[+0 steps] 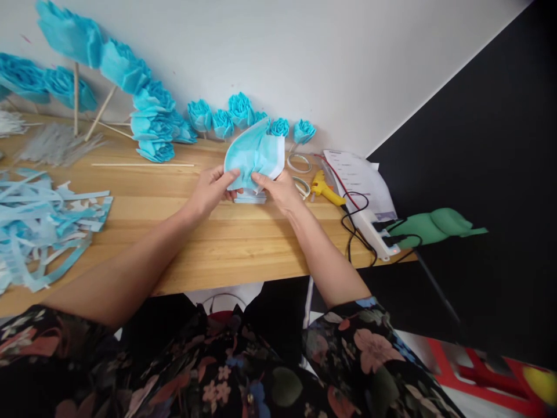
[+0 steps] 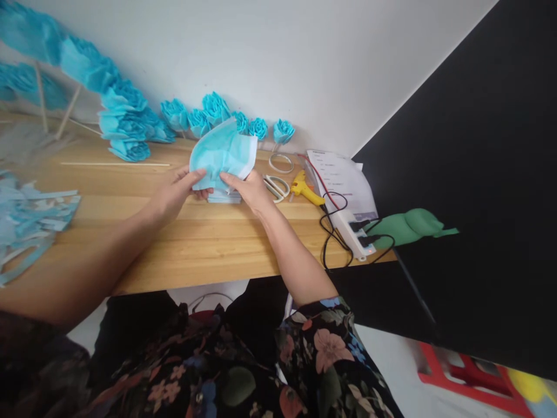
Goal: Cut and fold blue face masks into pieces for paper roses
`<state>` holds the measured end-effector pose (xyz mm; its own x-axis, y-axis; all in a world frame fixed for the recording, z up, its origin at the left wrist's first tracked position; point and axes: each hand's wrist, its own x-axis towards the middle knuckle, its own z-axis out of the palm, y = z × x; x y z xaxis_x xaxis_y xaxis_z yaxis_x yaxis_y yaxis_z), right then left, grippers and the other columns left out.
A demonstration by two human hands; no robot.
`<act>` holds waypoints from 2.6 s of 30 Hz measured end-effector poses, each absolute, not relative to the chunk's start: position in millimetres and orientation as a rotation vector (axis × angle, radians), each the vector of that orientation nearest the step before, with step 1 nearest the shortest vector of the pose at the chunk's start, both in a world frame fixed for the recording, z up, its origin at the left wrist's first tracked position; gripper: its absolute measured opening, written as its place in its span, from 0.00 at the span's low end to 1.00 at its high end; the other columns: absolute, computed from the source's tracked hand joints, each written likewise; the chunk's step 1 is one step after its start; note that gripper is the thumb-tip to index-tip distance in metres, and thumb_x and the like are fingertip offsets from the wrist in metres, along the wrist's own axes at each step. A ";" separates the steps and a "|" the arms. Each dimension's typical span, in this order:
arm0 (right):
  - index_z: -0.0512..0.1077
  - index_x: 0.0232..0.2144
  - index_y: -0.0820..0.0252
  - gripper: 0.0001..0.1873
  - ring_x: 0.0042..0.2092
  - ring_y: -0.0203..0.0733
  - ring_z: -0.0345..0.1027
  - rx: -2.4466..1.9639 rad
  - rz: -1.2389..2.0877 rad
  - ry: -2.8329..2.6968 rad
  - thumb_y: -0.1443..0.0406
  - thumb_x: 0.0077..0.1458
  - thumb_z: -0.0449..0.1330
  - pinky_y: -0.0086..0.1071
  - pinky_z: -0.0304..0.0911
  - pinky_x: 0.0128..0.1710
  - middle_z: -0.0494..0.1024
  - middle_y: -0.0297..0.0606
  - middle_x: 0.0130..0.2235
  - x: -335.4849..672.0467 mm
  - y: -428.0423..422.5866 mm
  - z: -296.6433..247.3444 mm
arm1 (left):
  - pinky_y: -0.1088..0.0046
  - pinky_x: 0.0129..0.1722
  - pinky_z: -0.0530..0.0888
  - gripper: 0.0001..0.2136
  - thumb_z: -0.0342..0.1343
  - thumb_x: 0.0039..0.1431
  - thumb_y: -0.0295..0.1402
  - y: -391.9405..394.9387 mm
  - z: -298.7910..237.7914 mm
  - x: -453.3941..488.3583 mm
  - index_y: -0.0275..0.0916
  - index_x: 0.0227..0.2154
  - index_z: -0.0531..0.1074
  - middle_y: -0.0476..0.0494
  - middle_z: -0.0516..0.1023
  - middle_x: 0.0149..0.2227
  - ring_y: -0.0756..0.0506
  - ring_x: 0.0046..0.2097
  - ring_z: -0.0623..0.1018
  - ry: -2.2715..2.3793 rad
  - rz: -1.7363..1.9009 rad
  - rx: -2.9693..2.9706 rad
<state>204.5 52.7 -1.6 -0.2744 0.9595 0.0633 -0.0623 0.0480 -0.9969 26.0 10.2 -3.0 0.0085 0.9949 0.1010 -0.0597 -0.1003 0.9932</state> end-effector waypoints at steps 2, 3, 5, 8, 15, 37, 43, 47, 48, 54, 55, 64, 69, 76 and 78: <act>0.78 0.34 0.58 0.23 0.41 0.42 0.75 -0.976 1.365 -1.437 0.51 0.39 0.75 0.35 0.72 0.43 0.82 0.34 0.36 204.8 53.8 -4.1 | 0.75 0.25 0.72 0.16 0.64 0.58 0.46 11.1 -4.7 26.2 0.37 0.27 0.73 0.45 0.78 0.24 0.50 0.23 0.75 1.122 1.276 1.252; 0.78 0.35 0.58 0.23 0.41 0.42 0.75 -0.974 1.355 -1.454 0.51 0.40 0.75 0.35 0.72 0.43 0.83 0.34 0.36 205.0 54.4 -5.5 | 0.75 0.25 0.72 0.15 0.66 0.57 0.45 11.8 -5.7 26.3 0.37 0.28 0.73 0.45 0.78 0.24 0.50 0.23 0.75 1.135 1.263 1.264; 0.78 0.34 0.58 0.22 0.39 0.41 0.75 -0.986 1.341 -1.472 0.50 0.41 0.74 0.35 0.71 0.41 0.82 0.33 0.35 205.2 55.8 -7.8 | 0.75 0.25 0.71 0.13 0.68 0.54 0.41 13.3 -7.6 26.3 0.38 0.28 0.73 0.46 0.78 0.23 0.50 0.23 0.74 1.162 1.253 1.276; 0.78 0.30 0.58 0.22 0.35 0.40 0.73 -1.023 1.343 -1.468 0.48 0.41 0.73 0.33 0.70 0.36 0.79 0.33 0.30 205.0 56.4 -7.9 | 0.73 0.25 0.72 0.10 0.67 0.53 0.36 15.0 -9.1 25.8 0.38 0.27 0.73 0.47 0.78 0.23 0.49 0.23 0.75 1.175 1.268 1.250; 0.79 0.31 0.57 0.24 0.35 0.39 0.73 -0.918 1.385 -1.487 0.46 0.41 0.74 0.34 0.71 0.38 0.81 0.34 0.32 203.1 49.1 0.1 | 0.74 0.25 0.71 0.09 0.65 0.55 0.36 13.9 -5.5 24.2 0.38 0.26 0.73 0.47 0.78 0.24 0.51 0.22 0.74 1.135 1.343 1.094; 0.78 0.39 0.57 0.26 0.37 0.38 0.72 -0.873 1.292 -1.650 0.46 0.45 0.71 0.31 0.70 0.34 0.80 0.35 0.36 207.6 59.2 -8.7 | 0.73 0.25 0.69 0.09 0.64 0.54 0.30 13.3 -1.6 27.7 0.37 0.21 0.72 0.47 0.75 0.21 0.51 0.21 0.72 1.123 1.358 1.015; 0.78 0.39 0.58 0.24 0.37 0.38 0.71 -0.872 1.256 -1.663 0.47 0.47 0.70 0.31 0.70 0.35 0.80 0.34 0.36 207.4 59.6 -9.6 | 0.72 0.26 0.70 0.07 0.64 0.54 0.30 13.1 -1.6 26.5 0.36 0.24 0.73 0.47 0.75 0.22 0.50 0.22 0.72 1.063 1.359 0.953; 0.79 0.40 0.58 0.23 0.37 0.37 0.71 -0.861 1.270 -1.645 0.48 0.48 0.70 0.30 0.70 0.34 0.80 0.34 0.36 207.4 60.2 -9.9 | 0.73 0.26 0.70 0.07 0.64 0.54 0.28 13.3 -0.8 26.8 0.36 0.23 0.73 0.48 0.74 0.21 0.51 0.22 0.72 1.076 1.361 0.934; 0.79 0.39 0.57 0.23 0.36 0.37 0.70 -0.855 1.275 -1.644 0.48 0.48 0.70 0.30 0.70 0.34 0.80 0.34 0.35 207.3 60.3 -9.9 | 0.73 0.26 0.70 0.07 0.64 0.54 0.28 13.4 -0.7 27.0 0.36 0.23 0.73 0.48 0.74 0.21 0.51 0.21 0.72 1.082 1.361 0.931; 0.78 0.37 0.58 0.23 0.37 0.37 0.71 -0.828 1.297 -1.641 0.48 0.46 0.71 0.30 0.71 0.35 0.79 0.33 0.35 207.6 59.3 -7.6 | 0.74 0.24 0.70 0.08 0.63 0.54 0.28 12.9 -0.1 28.4 0.36 0.22 0.73 0.48 0.75 0.21 0.51 0.22 0.72 1.066 1.369 0.975; 0.78 0.37 0.58 0.23 0.37 0.37 0.71 -0.832 1.312 -1.638 0.48 0.46 0.71 0.30 0.71 0.35 0.79 0.34 0.35 207.8 58.9 -6.9 | 0.75 0.24 0.70 0.08 0.64 0.54 0.28 12.5 0.7 28.5 0.37 0.21 0.73 0.47 0.75 0.21 0.51 0.22 0.72 1.068 1.373 1.000; 0.77 0.40 0.57 0.27 0.33 0.34 0.68 -0.793 1.460 -1.520 0.46 0.45 0.72 0.29 0.72 0.33 0.78 0.32 0.35 208.5 60.4 -7.3 | 0.74 0.26 0.71 0.12 0.66 0.55 0.31 6.9 10.8 28.2 0.39 0.19 0.74 0.47 0.76 0.21 0.51 0.22 0.71 1.129 1.400 1.187; 0.76 0.39 0.57 0.26 0.32 0.33 0.68 -0.814 1.462 -1.509 0.46 0.46 0.72 0.27 0.70 0.32 0.76 0.31 0.32 209.2 60.5 -6.9 | 0.74 0.27 0.72 0.12 0.66 0.55 0.33 5.7 11.1 28.2 0.40 0.19 0.73 0.47 0.75 0.21 0.51 0.23 0.72 1.150 1.387 1.195; 0.76 0.36 0.58 0.29 0.35 0.36 0.72 -0.855 1.518 -1.443 0.39 0.50 0.66 0.28 0.71 0.32 0.77 0.34 0.32 211.0 57.3 2.5 | 0.72 0.28 0.72 0.12 0.66 0.56 0.31 4.2 12.9 29.7 0.39 0.19 0.73 0.46 0.76 0.22 0.50 0.23 0.73 1.164 1.303 1.131; 0.76 0.35 0.58 0.30 0.36 0.37 0.73 -0.889 1.539 -1.422 0.38 0.50 0.64 0.28 0.72 0.32 0.77 0.34 0.32 211.2 57.2 4.2 | 0.71 0.29 0.71 0.11 0.66 0.54 0.30 2.4 14.1 30.7 0.38 0.19 0.74 0.45 0.76 0.22 0.48 0.23 0.74 1.171 1.231 1.131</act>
